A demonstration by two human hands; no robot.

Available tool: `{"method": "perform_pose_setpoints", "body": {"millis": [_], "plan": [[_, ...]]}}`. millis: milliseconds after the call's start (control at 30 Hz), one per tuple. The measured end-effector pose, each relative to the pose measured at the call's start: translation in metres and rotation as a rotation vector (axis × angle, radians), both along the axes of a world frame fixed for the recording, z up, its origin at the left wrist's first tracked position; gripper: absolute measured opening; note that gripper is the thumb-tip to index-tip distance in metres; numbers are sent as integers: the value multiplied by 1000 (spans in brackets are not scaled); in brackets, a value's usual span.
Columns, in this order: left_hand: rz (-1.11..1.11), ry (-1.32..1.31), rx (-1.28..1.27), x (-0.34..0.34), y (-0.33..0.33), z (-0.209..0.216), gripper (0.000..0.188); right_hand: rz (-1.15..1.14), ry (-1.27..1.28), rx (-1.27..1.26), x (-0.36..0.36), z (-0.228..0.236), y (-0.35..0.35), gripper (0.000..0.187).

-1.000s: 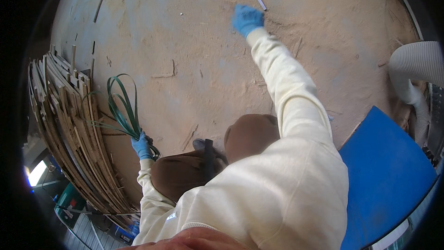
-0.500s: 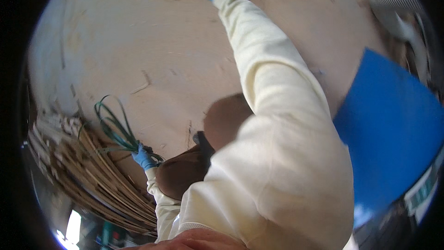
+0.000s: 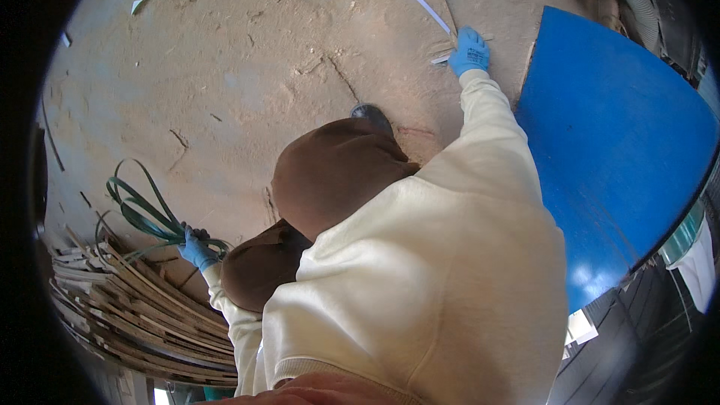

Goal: The person gathers green plastic strips and wood scraps from the floor, places them on a stack of boards, then uses a pink mop to sweep the floor. The person moves around the workshop, sweeping debris toward a central area.

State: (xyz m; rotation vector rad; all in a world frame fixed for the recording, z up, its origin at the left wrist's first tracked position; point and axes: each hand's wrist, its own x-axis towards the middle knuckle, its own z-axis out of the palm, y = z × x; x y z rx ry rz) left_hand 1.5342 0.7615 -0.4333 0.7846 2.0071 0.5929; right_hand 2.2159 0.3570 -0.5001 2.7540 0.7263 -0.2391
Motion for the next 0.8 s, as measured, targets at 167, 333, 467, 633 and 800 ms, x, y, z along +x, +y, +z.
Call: {"method": "perform_pose_setpoints", "body": {"millis": [167, 333, 467, 633, 800], "plan": [[-42, 26, 41, -11, 3, -3, 26, -109, 132, -83, -7, -3, 14, 47], [-4, -17, 71, -14, -7, 1, 27, -117, 256, -156, -23, 8, 27, 48], [64, -8, 131, -13, -17, 8, 25, -256, 226, 22, -48, 1, 58, 63], [71, -26, 122, -18, -21, 11, 24, -285, 416, 415, -59, -5, 138, 54], [77, -92, 150, -21, -20, 9, 26, -262, 302, 656, -52, -8, 228, 54]]}}
